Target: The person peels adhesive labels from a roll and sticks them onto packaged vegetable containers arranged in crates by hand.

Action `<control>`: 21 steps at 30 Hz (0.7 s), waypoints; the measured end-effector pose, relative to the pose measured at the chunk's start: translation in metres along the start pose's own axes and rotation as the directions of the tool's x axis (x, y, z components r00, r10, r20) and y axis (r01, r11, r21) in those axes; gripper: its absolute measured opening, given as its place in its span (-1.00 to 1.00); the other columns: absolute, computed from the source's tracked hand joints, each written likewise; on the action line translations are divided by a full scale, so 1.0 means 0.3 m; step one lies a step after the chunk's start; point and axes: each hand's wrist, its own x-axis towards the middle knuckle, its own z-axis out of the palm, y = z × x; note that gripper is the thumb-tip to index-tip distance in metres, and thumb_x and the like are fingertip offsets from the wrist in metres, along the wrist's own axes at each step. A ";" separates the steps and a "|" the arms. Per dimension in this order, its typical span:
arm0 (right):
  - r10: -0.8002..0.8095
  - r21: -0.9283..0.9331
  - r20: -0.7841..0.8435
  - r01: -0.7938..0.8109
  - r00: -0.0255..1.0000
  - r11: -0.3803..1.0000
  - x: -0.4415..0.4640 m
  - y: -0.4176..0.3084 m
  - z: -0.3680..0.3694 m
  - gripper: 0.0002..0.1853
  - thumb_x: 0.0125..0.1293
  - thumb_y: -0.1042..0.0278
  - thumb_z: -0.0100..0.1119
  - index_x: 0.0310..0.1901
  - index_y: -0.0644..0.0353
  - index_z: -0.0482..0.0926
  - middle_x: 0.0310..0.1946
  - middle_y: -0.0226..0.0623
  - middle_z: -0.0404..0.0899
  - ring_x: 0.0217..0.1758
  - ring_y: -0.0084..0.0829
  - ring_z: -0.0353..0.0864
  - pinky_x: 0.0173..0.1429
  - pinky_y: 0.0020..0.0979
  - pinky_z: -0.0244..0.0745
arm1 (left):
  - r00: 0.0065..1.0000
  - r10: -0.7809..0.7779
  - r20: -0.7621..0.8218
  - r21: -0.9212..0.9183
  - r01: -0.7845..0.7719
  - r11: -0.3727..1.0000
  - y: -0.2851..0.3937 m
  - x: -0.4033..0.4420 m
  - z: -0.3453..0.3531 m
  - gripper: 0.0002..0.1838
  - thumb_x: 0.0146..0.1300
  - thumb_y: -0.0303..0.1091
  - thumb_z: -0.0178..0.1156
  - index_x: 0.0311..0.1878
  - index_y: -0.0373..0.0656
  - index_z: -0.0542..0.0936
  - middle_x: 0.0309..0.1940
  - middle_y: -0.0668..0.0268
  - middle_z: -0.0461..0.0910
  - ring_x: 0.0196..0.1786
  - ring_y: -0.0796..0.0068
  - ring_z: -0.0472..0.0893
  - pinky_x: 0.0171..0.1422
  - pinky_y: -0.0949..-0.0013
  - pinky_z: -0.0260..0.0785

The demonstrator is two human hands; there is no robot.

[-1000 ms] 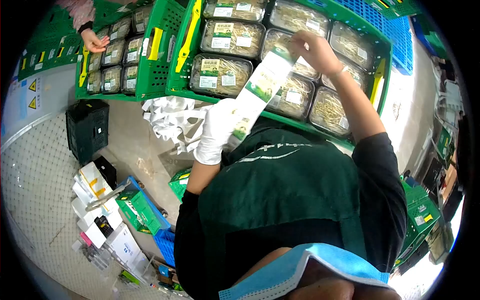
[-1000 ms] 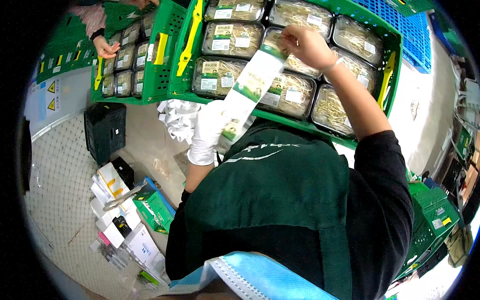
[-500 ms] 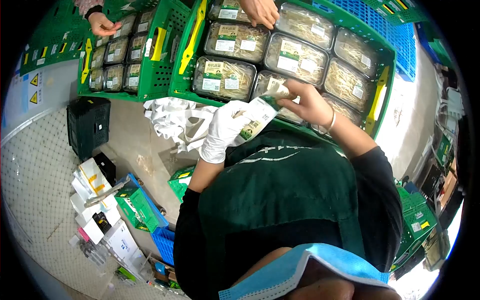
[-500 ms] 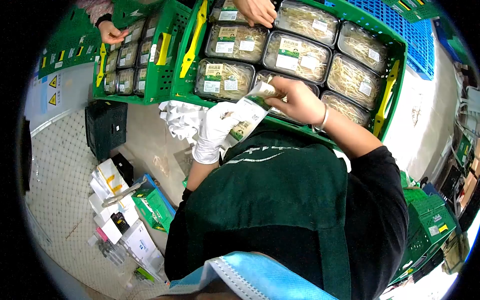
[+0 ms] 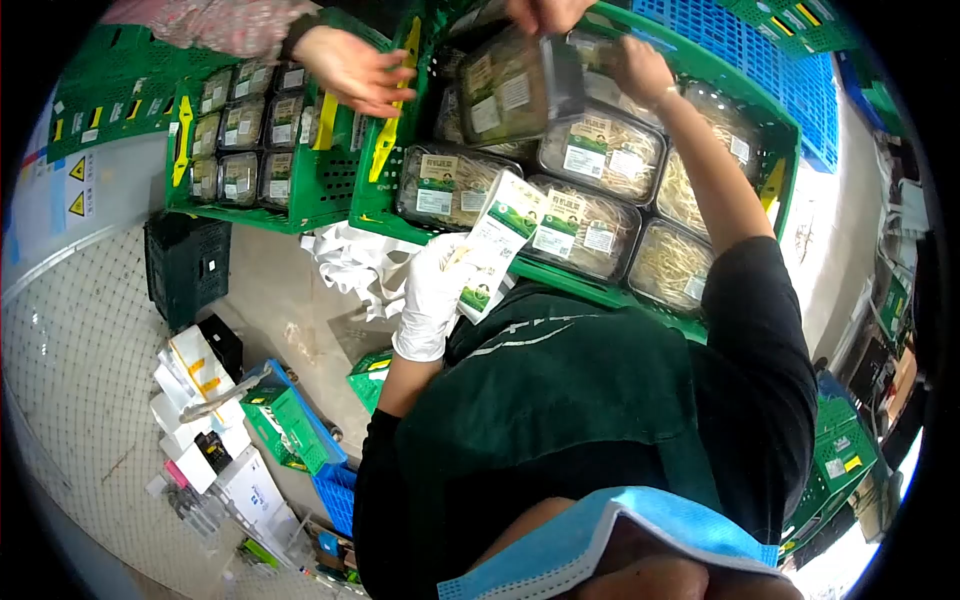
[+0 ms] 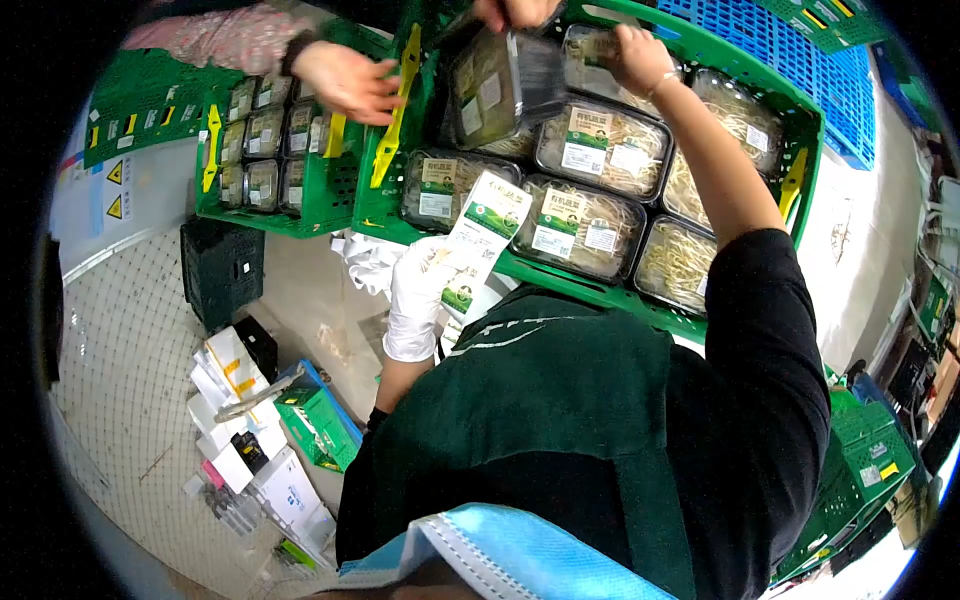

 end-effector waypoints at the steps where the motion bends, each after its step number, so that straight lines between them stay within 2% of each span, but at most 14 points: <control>1: 0.002 -0.236 0.040 0.007 0.999 0.972 -0.002 0.013 0.054 -0.63 0.07 0.22 0.03 -0.11 0.20 0.31 -0.18 -0.15 0.42 -0.07 -0.20 0.39 -0.04 -0.25 0.30 | 1.000 -0.027 0.008 -0.074 0.027 0.997 -0.002 0.003 -0.007 -0.87 0.03 -0.58 0.08 -0.29 -0.30 0.46 -0.43 0.30 0.53 -0.38 0.59 0.53 -0.29 0.56 0.39; 3: 0.043 -0.323 0.035 -0.029 0.998 0.946 -0.029 0.005 0.057 -0.44 0.03 0.10 0.06 0.06 0.13 0.19 -0.10 -0.19 0.36 0.01 -0.22 0.31 0.00 -0.27 0.26 | 0.999 0.006 0.046 -0.047 -0.004 0.999 -0.037 0.015 -0.029 -0.82 0.03 -0.59 0.06 -0.24 -0.31 0.44 -0.40 0.29 0.53 -0.35 0.60 0.52 -0.26 0.56 0.38; 6: 0.146 -0.139 -0.241 -0.183 0.959 0.973 -0.105 -0.100 -0.006 -0.27 0.02 -0.11 0.06 0.14 0.15 0.13 -0.02 -0.11 0.32 0.01 -0.18 0.32 0.06 -0.25 0.24 | 0.994 -0.001 0.113 -0.175 0.021 0.984 -0.031 0.022 0.000 -0.78 0.06 -0.59 0.03 -0.17 -0.30 0.42 -0.31 0.28 0.51 -0.30 0.60 0.51 -0.19 0.55 0.37; 7: 0.246 0.098 0.140 -0.260 0.959 0.961 -0.135 -0.142 -0.067 -0.24 0.04 -0.18 0.00 0.14 0.23 0.13 -0.02 -0.04 0.32 -0.01 -0.20 0.35 0.07 -0.27 0.29 | 0.993 -0.001 0.120 -0.174 0.022 0.985 -0.024 0.032 0.020 -0.78 0.06 -0.59 0.03 -0.17 -0.30 0.42 -0.31 0.28 0.51 -0.30 0.60 0.51 -0.19 0.55 0.37; 8: 0.133 0.666 0.399 -0.387 0.907 0.638 -0.203 -0.219 -0.156 -0.22 0.04 -0.22 -0.02 0.11 0.29 0.16 -0.06 0.00 0.35 -0.04 -0.22 0.39 0.06 -0.31 0.33 | 0.992 0.046 0.115 -0.141 -0.029 0.990 -0.023 0.041 0.042 -0.78 0.06 -0.58 0.04 -0.17 -0.30 0.42 -0.31 0.29 0.52 -0.29 0.60 0.51 -0.18 0.55 0.37; 9: -0.164 0.894 0.389 -0.329 0.906 0.302 -0.268 -0.298 -0.253 -0.28 0.05 -0.14 0.03 0.09 0.29 0.20 -0.10 -0.05 0.40 -0.08 -0.28 0.43 0.06 -0.35 0.34 | 0.989 0.092 0.116 -0.107 -0.080 0.991 -0.026 0.047 0.058 -0.78 0.07 -0.57 0.04 -0.16 -0.30 0.42 -0.31 0.30 0.52 -0.28 0.60 0.51 -0.17 0.55 0.36; 10: -0.396 0.902 0.337 -0.172 0.854 0.397 -0.324 -0.326 -0.269 -0.39 0.07 -0.02 0.09 0.02 0.29 0.28 -0.22 -0.16 0.46 -0.16 -0.39 0.45 -0.02 -0.41 0.37 | 0.977 0.090 0.193 -0.067 -0.078 0.995 -0.023 0.054 0.057 -0.74 0.06 -0.55 0.07 -0.12 -0.29 0.41 -0.30 0.30 0.52 -0.25 0.56 0.50 -0.14 0.51 0.35; 11: -0.349 0.841 0.260 -0.034 0.901 0.539 -0.376 -0.380 -0.329 -0.57 0.06 0.09 0.15 -0.15 0.26 0.40 -0.40 -0.22 0.49 -0.34 -0.45 0.46 -0.24 -0.46 0.40 | 0.974 0.091 0.209 -0.065 -0.079 0.995 -0.014 0.067 0.048 -0.74 0.06 -0.55 0.07 -0.12 -0.29 0.41 -0.30 0.30 0.52 -0.25 0.56 0.50 -0.14 0.51 0.35; 13: -0.238 0.774 0.297 -0.087 0.925 0.628 -0.434 -0.412 -0.374 -0.77 0.00 0.31 0.19 -0.42 0.29 0.43 -0.58 -0.18 0.42 -0.58 -0.30 0.42 -0.46 -0.40 0.32 | 0.906 0.144 0.399 0.517 -0.352 0.780 0.030 0.081 0.059 -0.71 0.04 -0.55 0.09 -0.11 -0.26 0.42 -0.29 0.27 0.53 -0.23 0.50 0.50 -0.12 0.45 0.34; 15: -0.262 0.824 0.213 -0.029 0.941 0.567 -0.482 -0.430 -0.378 -0.82 -0.01 0.38 0.17 -0.41 0.30 0.44 -0.55 -0.15 0.45 -0.53 -0.22 0.45 -0.43 -0.37 0.34 | 0.847 0.462 0.262 0.222 -0.519 0.825 0.021 0.081 0.180 -0.77 0.02 -0.48 0.14 -0.21 -0.25 0.47 -0.40 0.28 0.54 -0.36 0.53 0.51 -0.24 0.45 0.35; 16: -0.259 0.828 0.098 0.066 0.961 0.557 -0.502 -0.445 -0.375 -0.83 0.00 0.42 0.15 -0.36 0.29 0.45 -0.53 -0.12 0.46 -0.49 -0.16 0.46 -0.39 -0.35 0.36 | 0.891 0.371 0.261 0.199 -0.426 0.883 -0.006 0.083 0.192 -0.80 0.02 -0.46 0.15 -0.24 -0.25 0.47 -0.44 0.29 0.53 -0.41 0.58 0.49 -0.30 0.49 0.34; 17: -0.164 0.805 0.160 -0.033 0.973 0.592 -0.524 -0.453 -0.392 -0.84 -0.01 0.42 0.16 -0.38 0.29 0.48 -0.54 -0.13 0.48 -0.47 -0.19 0.48 -0.35 -0.36 0.38 | 0.925 0.275 0.262 0.179 -0.326 0.928 -0.022 0.084 0.204 -0.83 0.02 -0.44 0.16 -0.28 -0.25 0.48 -0.48 0.30 0.52 -0.45 0.62 0.48 -0.35 0.52 0.33; 19: -0.018 0.792 0.161 -0.118 0.987 0.599 -0.556 -0.411 -0.404 -0.87 -0.02 0.40 0.18 -0.45 0.27 0.52 -0.53 -0.17 0.51 -0.46 -0.27 0.51 -0.32 -0.38 0.40 | 0.972 0.149 0.182 0.458 -0.218 0.862 0.028 0.066 0.258 -0.85 0.00 -0.40 0.20 -0.45 -0.27 0.47 -0.63 0.31 0.46 -0.55 0.66 0.40 -0.46 0.53 0.27; 21: 0.153 0.595 0.087 -0.175 0.984 0.784 -0.534 -0.275 -0.421 -0.92 -0.01 0.39 0.19 -0.49 0.20 0.55 -0.52 -0.27 0.55 -0.44 -0.44 0.53 -0.32 -0.45 0.43 | 0.918 0.230 0.322 0.459 -0.364 0.810 0.015 0.063 0.268 -0.82 -0.04 -0.38 0.23 -0.46 -0.28 0.46 -0.62 0.29 0.46 -0.54 0.62 0.41 -0.45 0.50 0.28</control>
